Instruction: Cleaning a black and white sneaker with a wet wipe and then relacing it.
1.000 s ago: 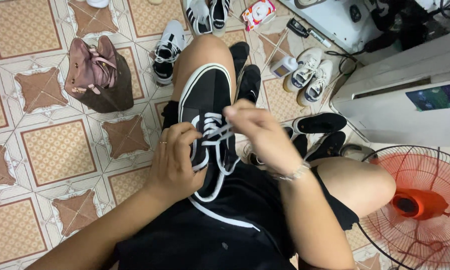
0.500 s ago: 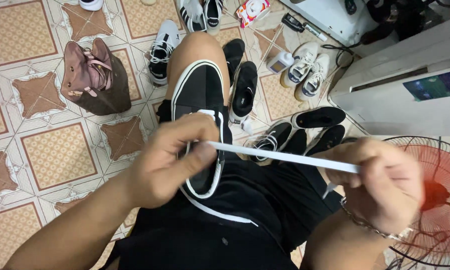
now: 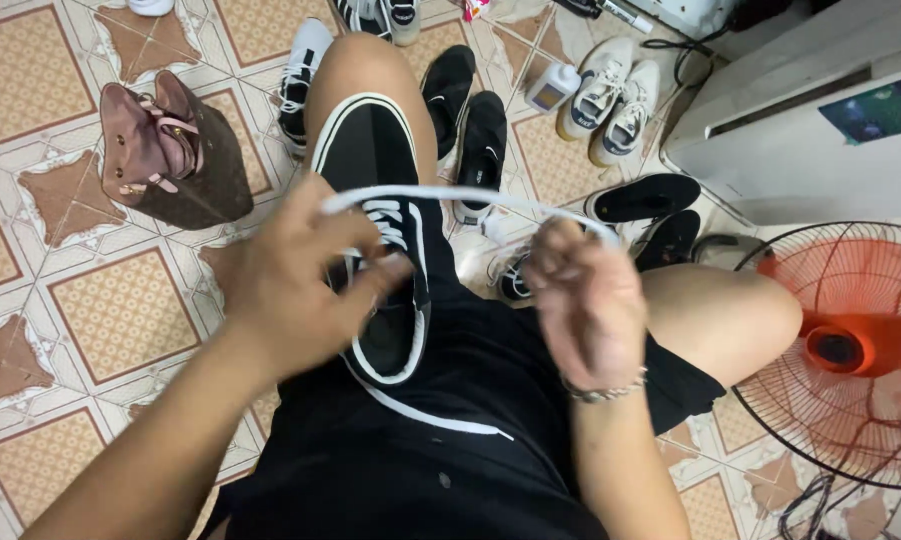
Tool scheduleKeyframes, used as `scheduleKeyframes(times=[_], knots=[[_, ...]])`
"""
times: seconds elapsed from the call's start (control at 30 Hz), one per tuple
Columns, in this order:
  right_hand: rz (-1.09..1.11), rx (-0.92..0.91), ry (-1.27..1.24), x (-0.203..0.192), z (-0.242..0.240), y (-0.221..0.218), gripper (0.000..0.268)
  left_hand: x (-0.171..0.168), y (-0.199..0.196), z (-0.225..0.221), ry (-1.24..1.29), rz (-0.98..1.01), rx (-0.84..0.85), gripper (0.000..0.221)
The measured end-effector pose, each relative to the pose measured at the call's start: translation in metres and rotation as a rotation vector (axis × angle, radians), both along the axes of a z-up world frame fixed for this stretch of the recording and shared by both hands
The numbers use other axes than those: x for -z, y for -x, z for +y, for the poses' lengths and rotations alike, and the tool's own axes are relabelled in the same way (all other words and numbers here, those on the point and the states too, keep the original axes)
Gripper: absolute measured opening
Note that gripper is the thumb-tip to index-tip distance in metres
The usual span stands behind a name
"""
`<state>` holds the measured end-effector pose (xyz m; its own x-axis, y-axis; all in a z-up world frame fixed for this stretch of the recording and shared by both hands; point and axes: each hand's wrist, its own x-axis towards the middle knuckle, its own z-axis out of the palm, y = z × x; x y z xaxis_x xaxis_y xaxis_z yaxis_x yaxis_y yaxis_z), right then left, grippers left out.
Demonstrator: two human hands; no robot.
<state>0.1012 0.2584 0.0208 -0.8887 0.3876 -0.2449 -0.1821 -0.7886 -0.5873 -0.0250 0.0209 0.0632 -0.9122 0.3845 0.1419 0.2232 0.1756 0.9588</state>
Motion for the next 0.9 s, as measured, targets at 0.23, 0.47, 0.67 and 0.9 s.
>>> scheduleKeyframes(times=[0.23, 0.47, 0.67, 0.9], knots=[[-0.202, -0.209, -0.468, 0.049, -0.035, 0.023, 0.016, 0.016, -0.024, 0.008, 0.604, 0.453, 0.089, 0.035], [-0.216, -0.218, -0.758, 0.054, -0.065, 0.029, 0.025, 0.020, -0.022, 0.004, 0.502, 0.074, 0.145, 0.016], [-0.209, -0.189, -0.776, 0.052, -0.070, 0.031, 0.021, 0.019, -0.021, 0.001, 0.464, 0.068, 0.160, 0.013], [-0.150, -0.176, -0.835, 0.050, -0.070, 0.030, 0.018, 0.023, -0.023, -0.001, 0.388, 0.082, 0.170, 0.013]])
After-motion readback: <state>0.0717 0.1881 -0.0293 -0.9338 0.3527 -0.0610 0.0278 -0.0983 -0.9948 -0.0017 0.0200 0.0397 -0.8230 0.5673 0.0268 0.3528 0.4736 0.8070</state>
